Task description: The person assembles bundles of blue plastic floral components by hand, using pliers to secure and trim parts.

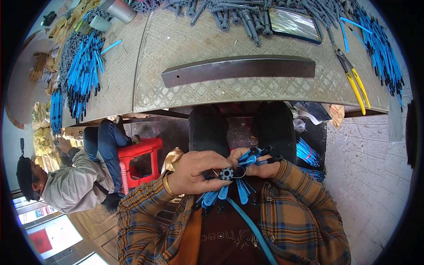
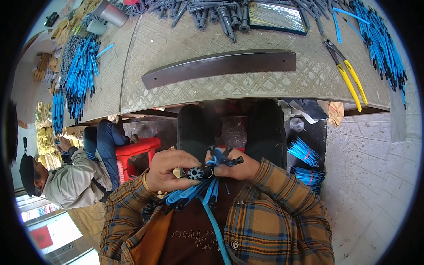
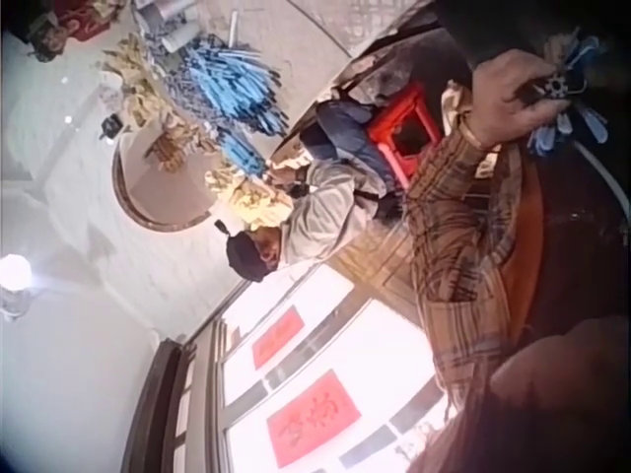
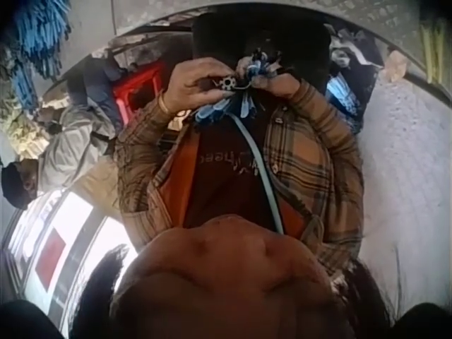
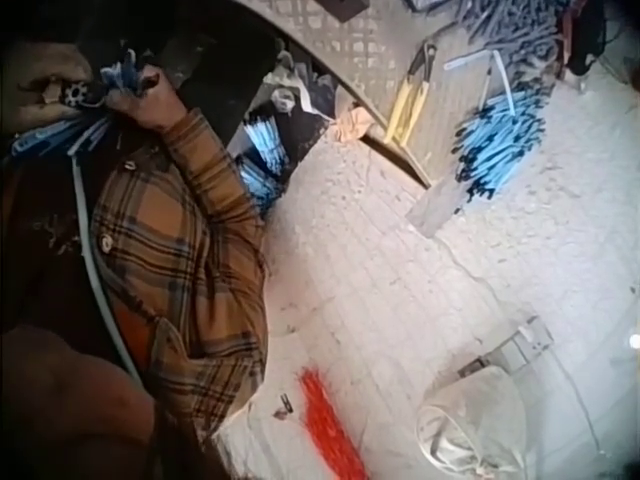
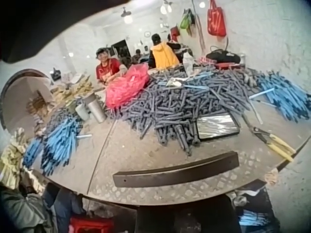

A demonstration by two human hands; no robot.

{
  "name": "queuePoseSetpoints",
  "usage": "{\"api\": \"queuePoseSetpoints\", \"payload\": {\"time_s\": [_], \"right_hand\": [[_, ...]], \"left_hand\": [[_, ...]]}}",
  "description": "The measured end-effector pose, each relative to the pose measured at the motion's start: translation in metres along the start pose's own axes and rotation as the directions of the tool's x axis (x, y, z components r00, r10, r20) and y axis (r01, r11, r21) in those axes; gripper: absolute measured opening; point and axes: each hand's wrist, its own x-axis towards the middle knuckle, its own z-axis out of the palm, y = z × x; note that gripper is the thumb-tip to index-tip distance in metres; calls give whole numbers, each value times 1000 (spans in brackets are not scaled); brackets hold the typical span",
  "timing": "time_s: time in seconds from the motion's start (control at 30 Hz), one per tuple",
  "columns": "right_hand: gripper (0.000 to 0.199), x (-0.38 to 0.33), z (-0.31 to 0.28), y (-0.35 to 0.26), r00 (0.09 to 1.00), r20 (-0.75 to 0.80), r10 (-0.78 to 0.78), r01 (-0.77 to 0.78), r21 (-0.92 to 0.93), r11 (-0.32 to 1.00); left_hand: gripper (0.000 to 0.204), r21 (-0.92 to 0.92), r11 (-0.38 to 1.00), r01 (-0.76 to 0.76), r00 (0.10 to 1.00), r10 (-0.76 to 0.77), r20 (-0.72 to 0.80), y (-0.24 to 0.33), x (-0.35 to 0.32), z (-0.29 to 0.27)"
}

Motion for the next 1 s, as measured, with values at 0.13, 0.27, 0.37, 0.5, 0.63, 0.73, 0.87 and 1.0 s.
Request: {"api": "queuePoseSetpoints", "payload": {"time_s": [0.13, 0.27, 0.37, 0.5, 0.63, 0.73, 0.87, 1.0], "right_hand": [[34, -5, 2, 0, 1000, -19, 2, -2, 15, 1000], [36, -8, 2, -3, 998, -43, 50, -49, 24, 998], [36, -7, -1, -7, 997, 24, 67, -67, 14, 998], [38, -9, 3, -11, 998, -9, 64, -64, -13, 998], [40, -9, 11, -9, 987, -150, 54, -61, -40, 997], [42, -10, 14, -5, 972, -231, 48, -60, -46, 997], [42, -9, 10, -6, 969, -241, 46, -63, -66, 996], [41, -8, 8, -15, 988, -145, 58, -76, -118, 990]], "left_hand": [[31, -14, 1000, 12, 1000, -12, 13, 1, 1, 0], [32, -26, 1000, -3, 1000, 3, 21, 1, 2, 1], [32, -28, 1000, -11, 1000, 12, 28, 2, 2, 2], [32, -24, 1000, -8, 999, 9, 48, 3, 3, 4], [32, 2, 1000, 5, 999, -5, 46, 4, 6, 5], [32, 18, 1000, 15, 999, -15, 31, 3, 7, 4], [32, 41, 999, -24, 998, 21, 66, 1, 11, 2], [33, 28, 998, -62, 994, 59, 93, 5, 15, -1]]}}
